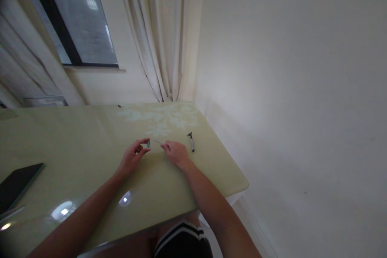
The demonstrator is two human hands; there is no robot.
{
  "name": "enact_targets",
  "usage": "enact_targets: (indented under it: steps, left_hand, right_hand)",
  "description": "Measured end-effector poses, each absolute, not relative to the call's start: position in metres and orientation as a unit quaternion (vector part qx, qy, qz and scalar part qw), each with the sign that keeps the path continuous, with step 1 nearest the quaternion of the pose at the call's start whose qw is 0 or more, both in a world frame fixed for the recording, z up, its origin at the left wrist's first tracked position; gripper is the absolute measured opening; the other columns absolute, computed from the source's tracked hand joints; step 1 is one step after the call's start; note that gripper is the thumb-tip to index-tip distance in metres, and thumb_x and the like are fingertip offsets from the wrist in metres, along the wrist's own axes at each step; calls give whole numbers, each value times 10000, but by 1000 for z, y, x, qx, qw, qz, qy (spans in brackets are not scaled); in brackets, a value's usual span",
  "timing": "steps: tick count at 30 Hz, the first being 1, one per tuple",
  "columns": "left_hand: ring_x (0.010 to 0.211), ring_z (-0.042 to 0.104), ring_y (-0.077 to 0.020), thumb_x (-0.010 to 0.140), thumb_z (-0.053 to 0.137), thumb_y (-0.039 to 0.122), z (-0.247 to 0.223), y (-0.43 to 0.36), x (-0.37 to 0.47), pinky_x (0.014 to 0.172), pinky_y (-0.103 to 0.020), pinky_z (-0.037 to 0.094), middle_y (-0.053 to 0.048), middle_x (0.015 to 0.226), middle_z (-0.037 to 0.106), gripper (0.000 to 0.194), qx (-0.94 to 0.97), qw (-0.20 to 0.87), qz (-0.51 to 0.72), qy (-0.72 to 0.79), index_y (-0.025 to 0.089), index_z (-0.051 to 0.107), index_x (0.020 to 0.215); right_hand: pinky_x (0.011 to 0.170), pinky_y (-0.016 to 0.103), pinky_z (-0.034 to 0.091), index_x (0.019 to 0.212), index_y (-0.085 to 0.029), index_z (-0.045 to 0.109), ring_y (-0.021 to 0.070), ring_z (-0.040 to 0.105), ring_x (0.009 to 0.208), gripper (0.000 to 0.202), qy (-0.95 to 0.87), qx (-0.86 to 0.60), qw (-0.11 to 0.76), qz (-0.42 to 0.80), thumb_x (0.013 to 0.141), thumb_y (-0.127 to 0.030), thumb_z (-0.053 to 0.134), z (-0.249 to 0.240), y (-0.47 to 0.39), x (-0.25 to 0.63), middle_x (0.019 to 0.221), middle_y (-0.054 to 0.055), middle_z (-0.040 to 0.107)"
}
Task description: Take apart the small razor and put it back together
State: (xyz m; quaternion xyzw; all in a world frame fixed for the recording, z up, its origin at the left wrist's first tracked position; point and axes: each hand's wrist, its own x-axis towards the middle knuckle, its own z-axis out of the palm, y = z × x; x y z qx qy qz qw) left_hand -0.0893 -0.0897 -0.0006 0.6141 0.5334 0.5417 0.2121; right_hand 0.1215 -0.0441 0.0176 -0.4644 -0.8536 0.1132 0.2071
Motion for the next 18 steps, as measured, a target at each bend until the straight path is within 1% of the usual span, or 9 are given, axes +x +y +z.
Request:
enact_targets:
  steps: [4, 8, 12, 18]
  left_hand:
    - [645, 501, -136, 844, 689, 404, 1, -91, -88, 650, -267, 438, 21, 794, 607, 392, 618, 201, 544, 531, 218, 695, 1189]
    - [634, 500, -135, 841, 688, 410, 1, -90, -89, 632, -267, 430, 15, 801, 616, 394, 613, 198, 550, 531, 210, 694, 1180]
    - [630, 496, -132, 848, 682, 391, 0, -89, -89, 630, -264, 430, 21, 780, 602, 388, 619, 197, 550, 525, 202, 690, 1186]
    - [636, 488, -124, 866, 674, 368, 0, -90, -88, 646, -263, 446, 2, 861, 637, 357, 638, 182, 545, 513, 214, 692, 1187]
  right_hand:
    - [632, 271, 240, 890, -210, 681, 146, 556, 718, 416, -878, -415, 202, 130, 1072, -506, 451, 19, -45, 121, 811, 15, 691]
    - [622, 277, 232, 889, -207, 688, 153, 558, 715, 412, -858, -458, 194, 127, 1073, -490, 452, 21, -45, 123, 800, 24, 688]
    - [634, 266, 242, 901, -208, 690, 146, 559, 722, 386, -873, -423, 199, 138, 1071, -471, 465, 20, -45, 124, 792, 11, 680]
    - [629, 271, 224, 891, -201, 682, 146, 546, 701, 413, -866, -443, 200, 121, 1077, -483, 444, 20, -46, 123, 786, 17, 680]
